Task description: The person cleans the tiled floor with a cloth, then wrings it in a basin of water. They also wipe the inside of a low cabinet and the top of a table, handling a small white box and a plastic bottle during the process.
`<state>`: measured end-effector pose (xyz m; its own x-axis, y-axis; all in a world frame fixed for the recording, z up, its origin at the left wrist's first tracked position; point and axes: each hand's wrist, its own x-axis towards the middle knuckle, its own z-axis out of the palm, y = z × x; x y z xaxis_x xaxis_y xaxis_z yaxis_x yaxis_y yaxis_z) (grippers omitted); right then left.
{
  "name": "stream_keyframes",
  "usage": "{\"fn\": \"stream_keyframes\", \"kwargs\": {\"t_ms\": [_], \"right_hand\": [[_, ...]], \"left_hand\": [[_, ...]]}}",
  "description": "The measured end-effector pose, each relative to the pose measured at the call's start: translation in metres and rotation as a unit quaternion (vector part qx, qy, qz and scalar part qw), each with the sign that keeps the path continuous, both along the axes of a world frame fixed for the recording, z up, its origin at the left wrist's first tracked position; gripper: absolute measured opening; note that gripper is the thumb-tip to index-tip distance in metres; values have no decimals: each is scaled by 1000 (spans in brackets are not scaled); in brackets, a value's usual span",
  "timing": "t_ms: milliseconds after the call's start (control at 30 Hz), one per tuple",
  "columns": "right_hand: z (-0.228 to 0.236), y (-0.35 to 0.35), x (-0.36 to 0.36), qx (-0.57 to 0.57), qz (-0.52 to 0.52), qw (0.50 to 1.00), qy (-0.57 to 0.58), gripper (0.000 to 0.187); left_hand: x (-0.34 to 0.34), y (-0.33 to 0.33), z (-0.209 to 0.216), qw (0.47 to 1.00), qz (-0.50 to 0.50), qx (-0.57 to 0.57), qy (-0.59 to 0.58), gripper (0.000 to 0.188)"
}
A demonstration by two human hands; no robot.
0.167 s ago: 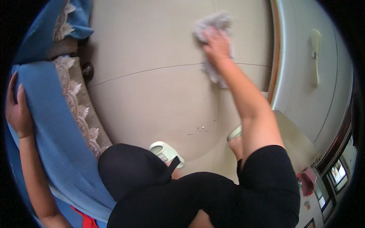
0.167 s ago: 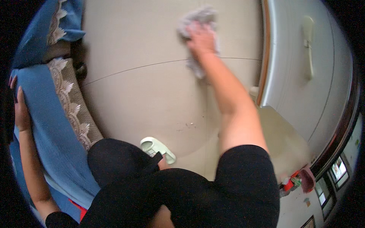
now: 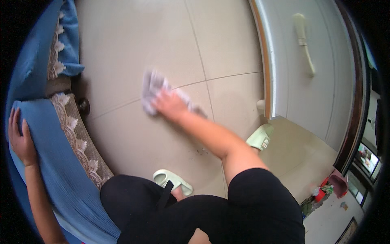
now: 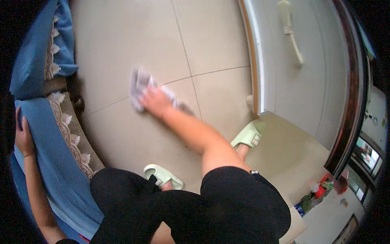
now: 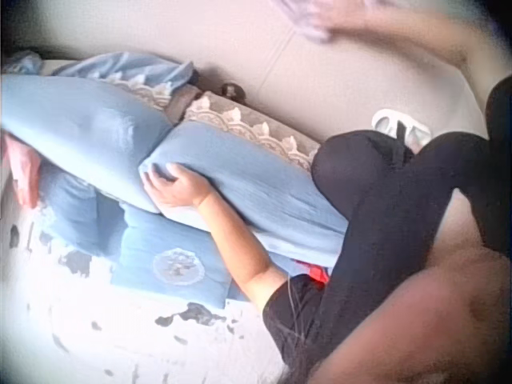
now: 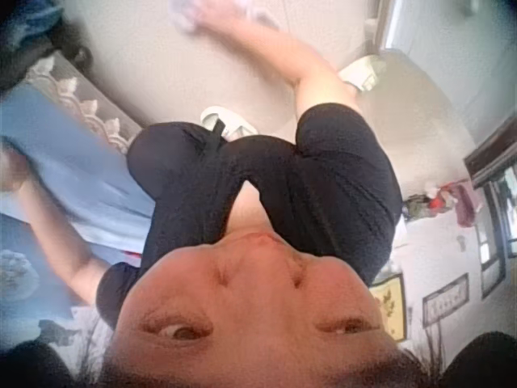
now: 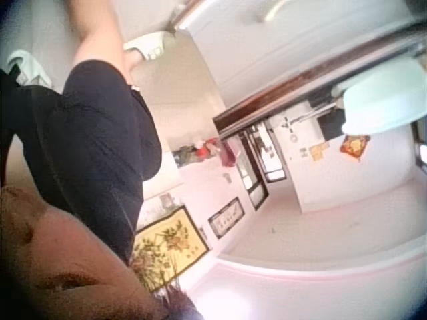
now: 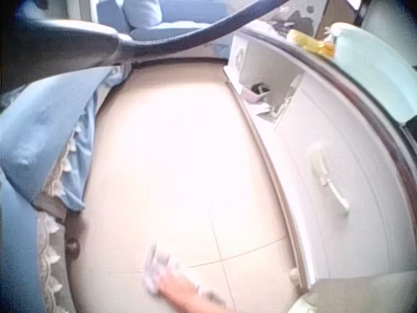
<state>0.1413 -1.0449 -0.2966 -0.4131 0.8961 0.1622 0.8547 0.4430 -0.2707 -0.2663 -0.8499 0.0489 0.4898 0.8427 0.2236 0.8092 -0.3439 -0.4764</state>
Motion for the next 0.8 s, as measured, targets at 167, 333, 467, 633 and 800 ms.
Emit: {"fn": "stream_keyframes", "kwargs": {"t_ms": [167, 333, 467, 633, 800], "right_hand": [[50, -99, 34, -122, 125, 980, 92, 32], [100, -45, 116, -373, -55, 915, 143, 35], [176, 65, 188, -135, -165, 973, 92, 30], [216, 218, 286, -2, -353, 919, -175, 22], [170, 286, 356, -151, -361, 874, -287, 36]], "left_hand": [[28, 0, 4, 999, -18, 14, -36, 35], [29, -3, 2, 998, -25, 18, -57, 36], [32, -13, 6, 999, -15, 29, -31, 36], [36, -5, -1, 996, -13, -8, -91, 38], [2, -9, -8, 997, -11, -33, -73, 38]]}}
